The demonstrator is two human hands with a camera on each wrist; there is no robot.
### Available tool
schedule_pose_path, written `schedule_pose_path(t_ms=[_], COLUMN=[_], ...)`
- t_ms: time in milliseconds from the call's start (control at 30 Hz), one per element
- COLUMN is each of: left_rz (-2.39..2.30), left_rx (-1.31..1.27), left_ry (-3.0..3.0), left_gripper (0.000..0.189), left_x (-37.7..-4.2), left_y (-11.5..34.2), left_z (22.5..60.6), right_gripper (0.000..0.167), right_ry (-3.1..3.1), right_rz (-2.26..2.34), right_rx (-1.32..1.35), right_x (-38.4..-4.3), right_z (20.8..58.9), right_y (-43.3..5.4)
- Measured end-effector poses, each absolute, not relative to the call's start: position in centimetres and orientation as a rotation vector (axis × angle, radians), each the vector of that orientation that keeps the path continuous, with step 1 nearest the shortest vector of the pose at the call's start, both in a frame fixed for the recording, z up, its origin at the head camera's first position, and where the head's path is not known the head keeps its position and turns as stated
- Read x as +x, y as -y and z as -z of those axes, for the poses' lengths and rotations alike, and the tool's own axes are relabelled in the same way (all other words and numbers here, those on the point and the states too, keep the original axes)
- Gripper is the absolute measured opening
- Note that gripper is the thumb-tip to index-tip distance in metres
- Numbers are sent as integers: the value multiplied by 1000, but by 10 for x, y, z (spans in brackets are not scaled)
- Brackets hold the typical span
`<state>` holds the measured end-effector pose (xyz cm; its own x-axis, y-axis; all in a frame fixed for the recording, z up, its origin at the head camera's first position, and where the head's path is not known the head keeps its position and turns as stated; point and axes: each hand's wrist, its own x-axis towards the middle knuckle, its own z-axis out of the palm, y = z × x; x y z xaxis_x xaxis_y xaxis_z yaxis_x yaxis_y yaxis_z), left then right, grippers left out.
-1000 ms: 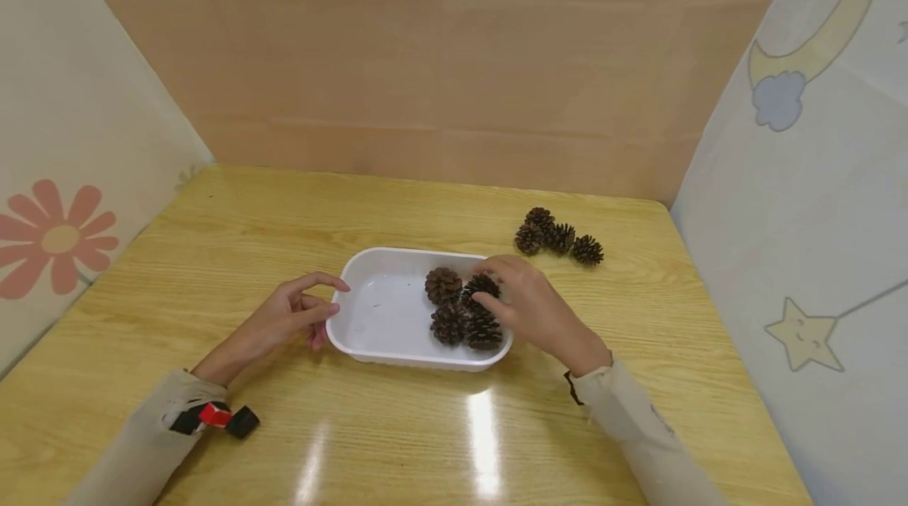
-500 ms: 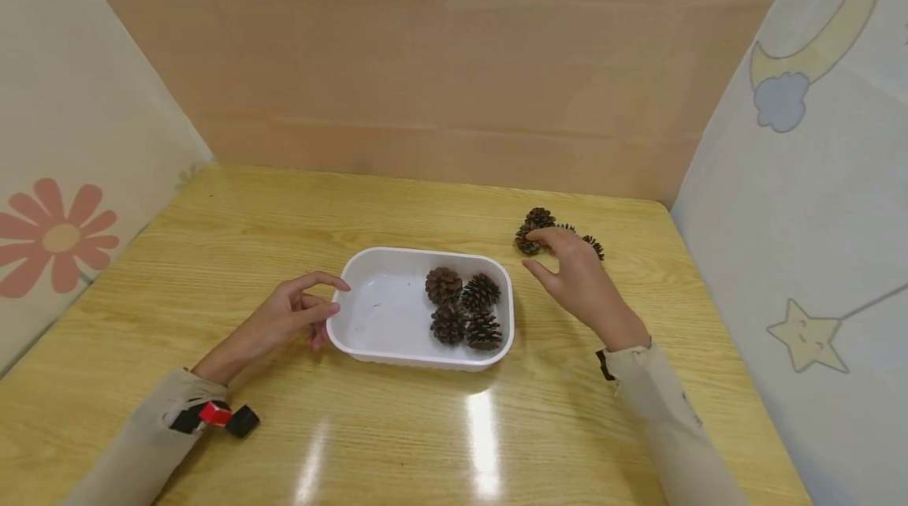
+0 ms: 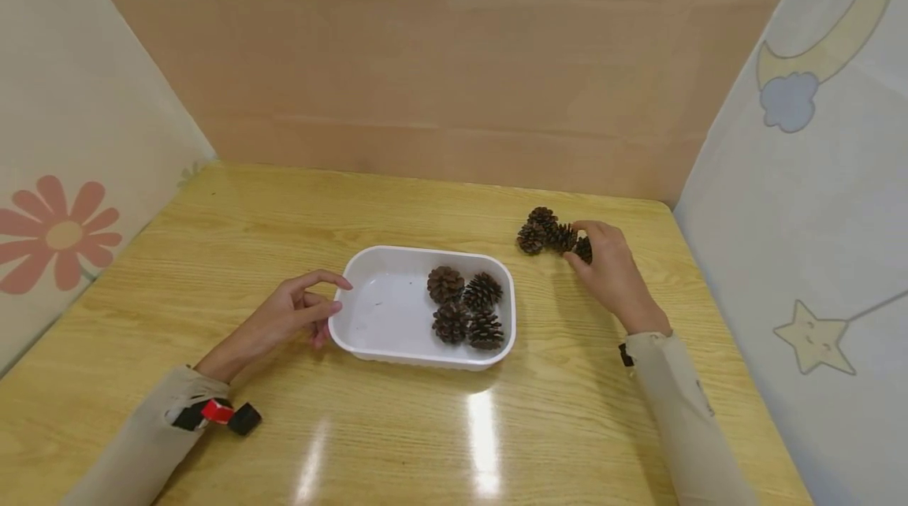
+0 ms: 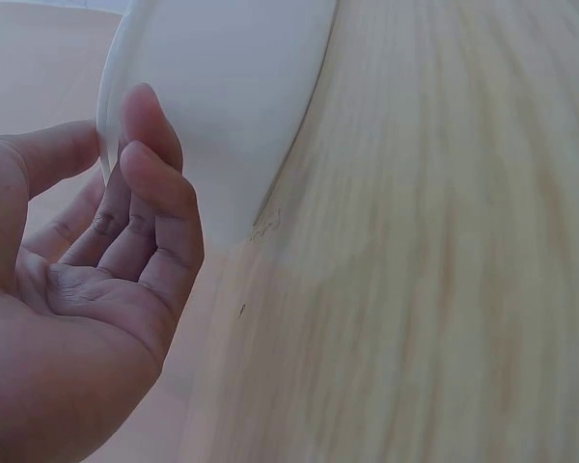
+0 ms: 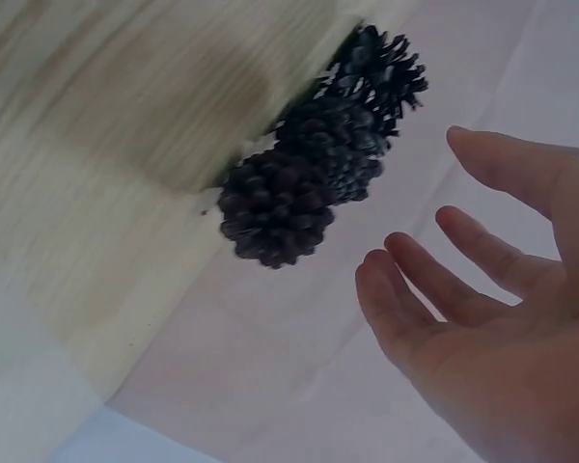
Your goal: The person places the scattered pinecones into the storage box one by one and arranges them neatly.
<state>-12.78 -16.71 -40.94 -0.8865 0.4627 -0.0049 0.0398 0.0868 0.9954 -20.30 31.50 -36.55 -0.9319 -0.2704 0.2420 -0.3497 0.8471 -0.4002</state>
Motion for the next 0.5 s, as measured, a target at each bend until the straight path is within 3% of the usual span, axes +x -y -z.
schedule_pose_path(t_ms=[500], left_rz=[-1873], left_rx=[528], left_ry=[-2039], left_gripper=[39], left_x=[-129], left_y=[168], left_z=[411], right_gripper=[63], right_ry=[3017], right_rz=[-665], right_rx=[407], right_x=[-214], right_z=[379], right_y=[-340])
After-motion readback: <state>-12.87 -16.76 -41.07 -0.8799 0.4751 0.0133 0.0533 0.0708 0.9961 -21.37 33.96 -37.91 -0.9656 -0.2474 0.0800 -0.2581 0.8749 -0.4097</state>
